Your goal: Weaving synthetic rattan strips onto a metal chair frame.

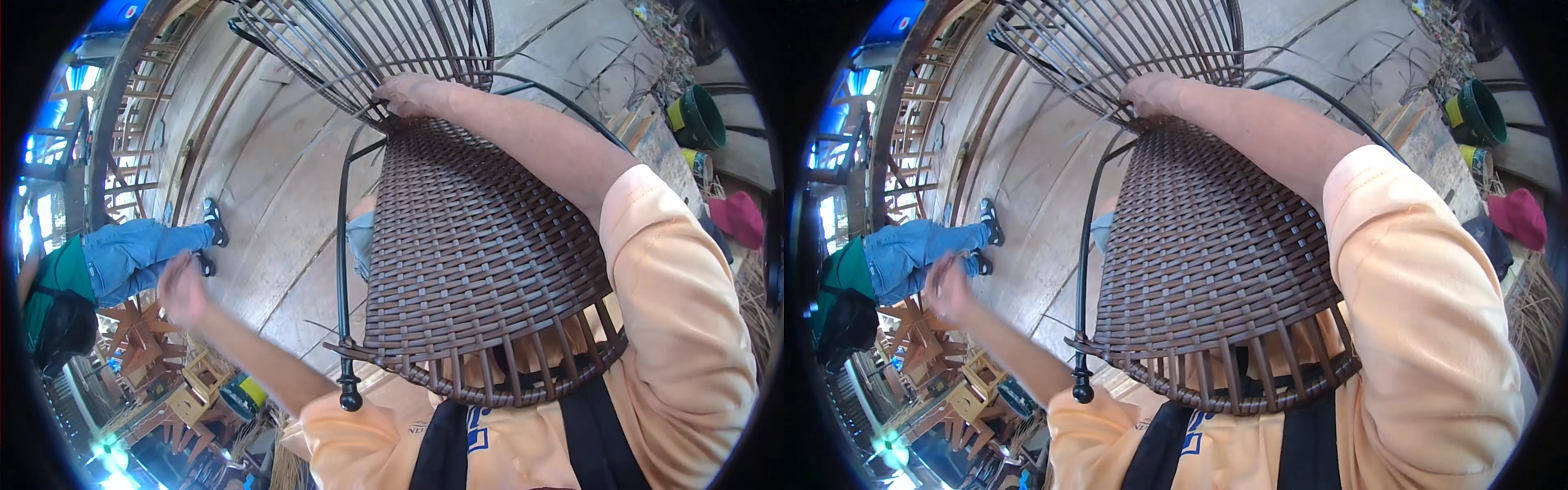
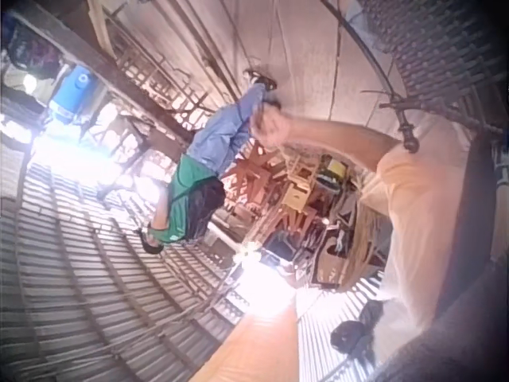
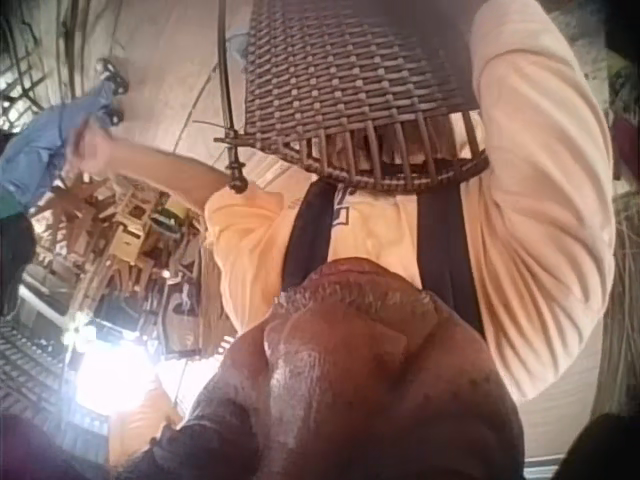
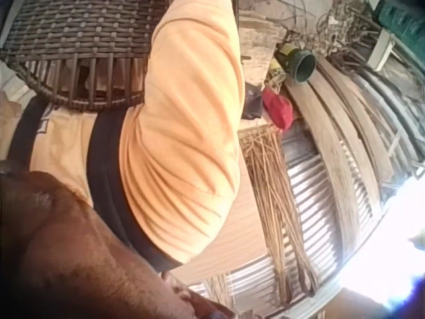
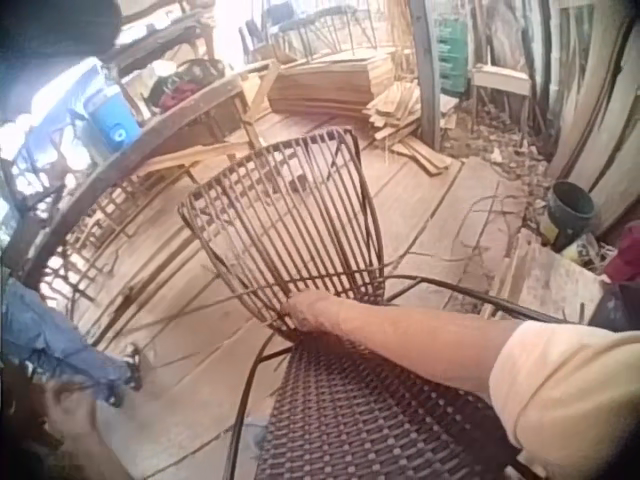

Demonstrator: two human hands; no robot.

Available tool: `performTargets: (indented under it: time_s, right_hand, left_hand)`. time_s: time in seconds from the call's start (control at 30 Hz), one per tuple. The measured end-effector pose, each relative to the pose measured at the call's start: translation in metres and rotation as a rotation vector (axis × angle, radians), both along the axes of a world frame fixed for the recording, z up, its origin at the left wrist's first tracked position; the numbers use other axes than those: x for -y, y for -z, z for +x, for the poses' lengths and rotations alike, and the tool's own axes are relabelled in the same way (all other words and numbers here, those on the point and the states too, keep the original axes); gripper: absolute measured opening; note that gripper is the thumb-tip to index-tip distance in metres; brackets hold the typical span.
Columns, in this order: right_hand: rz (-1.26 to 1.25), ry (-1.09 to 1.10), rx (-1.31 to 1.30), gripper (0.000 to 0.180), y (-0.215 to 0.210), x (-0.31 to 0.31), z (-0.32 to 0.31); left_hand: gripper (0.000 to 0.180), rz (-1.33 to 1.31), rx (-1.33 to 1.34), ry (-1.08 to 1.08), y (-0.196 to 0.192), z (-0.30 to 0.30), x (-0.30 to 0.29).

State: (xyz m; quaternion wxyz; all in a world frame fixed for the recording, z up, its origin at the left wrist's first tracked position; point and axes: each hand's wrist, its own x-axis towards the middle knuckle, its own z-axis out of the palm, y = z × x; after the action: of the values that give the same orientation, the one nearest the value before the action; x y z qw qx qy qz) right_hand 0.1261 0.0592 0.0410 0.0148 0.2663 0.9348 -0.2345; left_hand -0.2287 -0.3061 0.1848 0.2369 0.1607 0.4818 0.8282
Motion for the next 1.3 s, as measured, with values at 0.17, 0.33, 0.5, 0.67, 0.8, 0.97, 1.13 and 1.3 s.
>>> performTargets:
  time_s: [0.17, 0.33, 0.5, 0.67, 0.8, 0.97, 1.13, 1.3]
  right_hand:
    - [0.035, 0.187, -0.201, 0.038, -0.033, 0.005, -0.03]
    - [0.011, -0.336, 0.093, 0.035, -0.031, 0.028, -0.063]
    - [0.062, -0.275, -0.103, 0.023, -0.035, 0.039, -0.095]
    - [0.4, -1.049, -0.787, 0.03, -0.22, 0.189, -0.176]
    - [0.71, -1.35, -1.442, 0.046, -0.335, 0.301, -0.168]
    - [0.444, -1.107, -0.818, 0.027, -0.261, 0.164, -0.124]
    - [0.209, -0.169, -0.127, 0.029, -0.158, -0.025, -0.029]
    - [-0.364, 0.851, -0.076, 0.048, -0.053, -0.11, 0.118]
  left_hand:
    - [0.003, 0.22, -0.245, -0.499, -0.116, -0.032, 0.284]
    - [0.008, 0.427, -0.279, -0.431, -0.182, 0.002, 0.49]
    - [0.027, -1.611, -0.732, -1.143, -0.1, 0.067, 0.427]
    - [0.033, -0.92, -0.997, -0.261, -0.007, 0.113, 0.154]
    - [0.025, -1.118, -1.022, 0.232, 0.001, 0.124, 0.009]
    - [0.024, -0.487, -0.835, 0.487, 0.012, 0.106, -0.048]
    - [0.041, 0.08, 0.122, -0.043, -0.006, 0.026, 0.037]
    - [0.049, -0.747, -0.431, 0.258, 0.117, 0.077, -0.019]
